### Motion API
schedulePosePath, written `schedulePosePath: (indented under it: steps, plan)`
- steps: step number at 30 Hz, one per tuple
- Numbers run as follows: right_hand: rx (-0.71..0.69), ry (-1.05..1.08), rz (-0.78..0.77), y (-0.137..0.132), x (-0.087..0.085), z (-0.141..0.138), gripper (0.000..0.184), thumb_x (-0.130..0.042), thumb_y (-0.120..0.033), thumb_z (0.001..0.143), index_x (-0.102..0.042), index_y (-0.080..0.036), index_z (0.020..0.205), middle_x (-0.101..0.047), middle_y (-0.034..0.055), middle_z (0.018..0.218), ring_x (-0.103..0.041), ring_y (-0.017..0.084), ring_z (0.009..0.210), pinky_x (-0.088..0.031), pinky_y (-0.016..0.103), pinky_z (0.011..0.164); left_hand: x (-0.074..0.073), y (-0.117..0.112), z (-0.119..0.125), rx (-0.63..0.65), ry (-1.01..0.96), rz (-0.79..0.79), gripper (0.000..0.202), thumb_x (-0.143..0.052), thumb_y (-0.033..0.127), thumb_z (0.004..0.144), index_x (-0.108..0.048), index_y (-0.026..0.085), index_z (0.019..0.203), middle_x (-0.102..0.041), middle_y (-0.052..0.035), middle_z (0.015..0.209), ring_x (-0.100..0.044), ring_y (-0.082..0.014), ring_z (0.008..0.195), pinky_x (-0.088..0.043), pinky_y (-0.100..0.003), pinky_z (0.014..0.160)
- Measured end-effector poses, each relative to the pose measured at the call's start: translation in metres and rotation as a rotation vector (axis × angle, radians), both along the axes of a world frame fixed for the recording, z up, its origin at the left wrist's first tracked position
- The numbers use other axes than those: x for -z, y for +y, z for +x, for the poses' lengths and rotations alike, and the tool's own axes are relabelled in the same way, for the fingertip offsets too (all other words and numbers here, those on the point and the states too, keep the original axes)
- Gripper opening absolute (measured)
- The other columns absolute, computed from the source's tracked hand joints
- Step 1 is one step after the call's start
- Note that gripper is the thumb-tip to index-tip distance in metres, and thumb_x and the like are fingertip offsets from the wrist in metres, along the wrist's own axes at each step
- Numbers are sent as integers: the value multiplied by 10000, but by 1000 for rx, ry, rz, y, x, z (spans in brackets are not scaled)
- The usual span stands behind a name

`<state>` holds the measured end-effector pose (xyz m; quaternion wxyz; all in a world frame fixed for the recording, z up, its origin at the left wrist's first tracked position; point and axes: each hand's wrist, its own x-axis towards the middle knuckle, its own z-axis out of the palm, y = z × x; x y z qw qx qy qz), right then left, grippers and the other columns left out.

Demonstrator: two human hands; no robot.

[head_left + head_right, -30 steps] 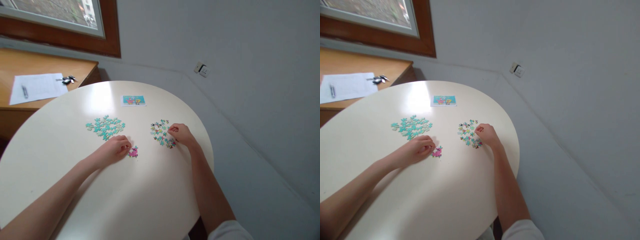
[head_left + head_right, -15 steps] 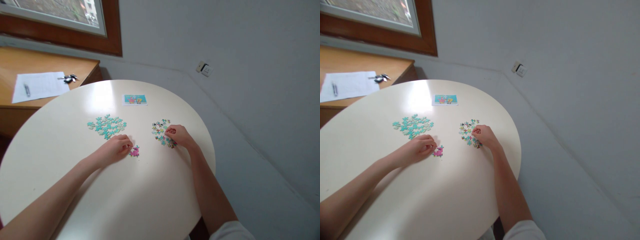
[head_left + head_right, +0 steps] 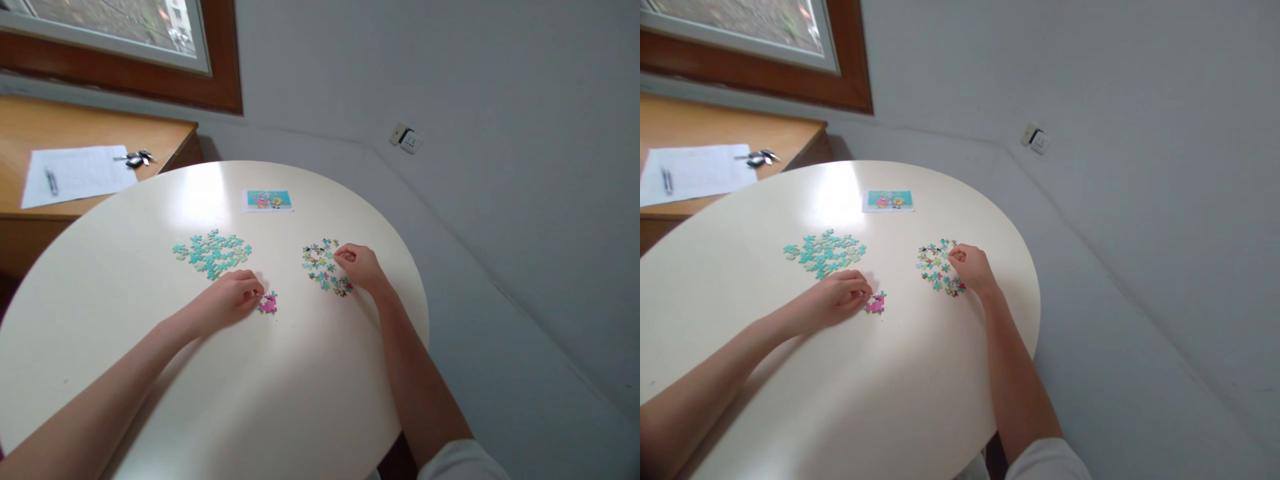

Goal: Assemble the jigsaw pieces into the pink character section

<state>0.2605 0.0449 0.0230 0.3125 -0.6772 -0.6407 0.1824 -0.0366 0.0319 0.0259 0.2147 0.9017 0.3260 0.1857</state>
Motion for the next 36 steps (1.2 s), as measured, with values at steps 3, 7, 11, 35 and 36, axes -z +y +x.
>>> schedulePosePath:
  steps: [3,7,11,35,36]
  plan:
    - [12,-5,8,0,0,1,152,-542,-244,681,-655,-155,729,-578,-13,574,-486,103,537,-373,228,557,0,0,0,-2,4,-6,229,-429,220,813,-641,153,759,-599,-48,755,-522,-107,596,-415,-207,575]
    - [23,-10,12,1,0,1,172,-529,-240,681,-655,-155,760,-575,-13,590,-467,100,534,-372,229,559,-2,-1,1,-7,12,-10,238,-425,231,819,-643,156,761,-603,-51,761,-526,-112,613,-423,-211,586]
    - [20,-18,4,1,0,0,184,-517,-232,681,-653,-150,774,-569,-10,600,-464,101,539,-375,228,561,-4,-1,1,-1,19,-12,246,-418,235,820,-645,150,772,-611,-59,771,-526,-113,617,-430,-217,595]
    - [66,-41,90,1,1,0,257,-458,-176,687,-667,-156,835,-589,5,639,-477,114,567,-398,242,600,-2,0,0,-3,13,-7,230,-428,225,816,-642,154,774,-606,-58,768,-530,-112,610,-420,-210,578]
    - [68,-43,98,1,1,0,260,-452,-170,687,-667,-156,833,-596,9,650,-479,114,568,-401,242,601,-1,0,0,-3,12,-9,227,-430,226,817,-642,155,774,-605,-57,767,-531,-113,611,-420,-211,579]
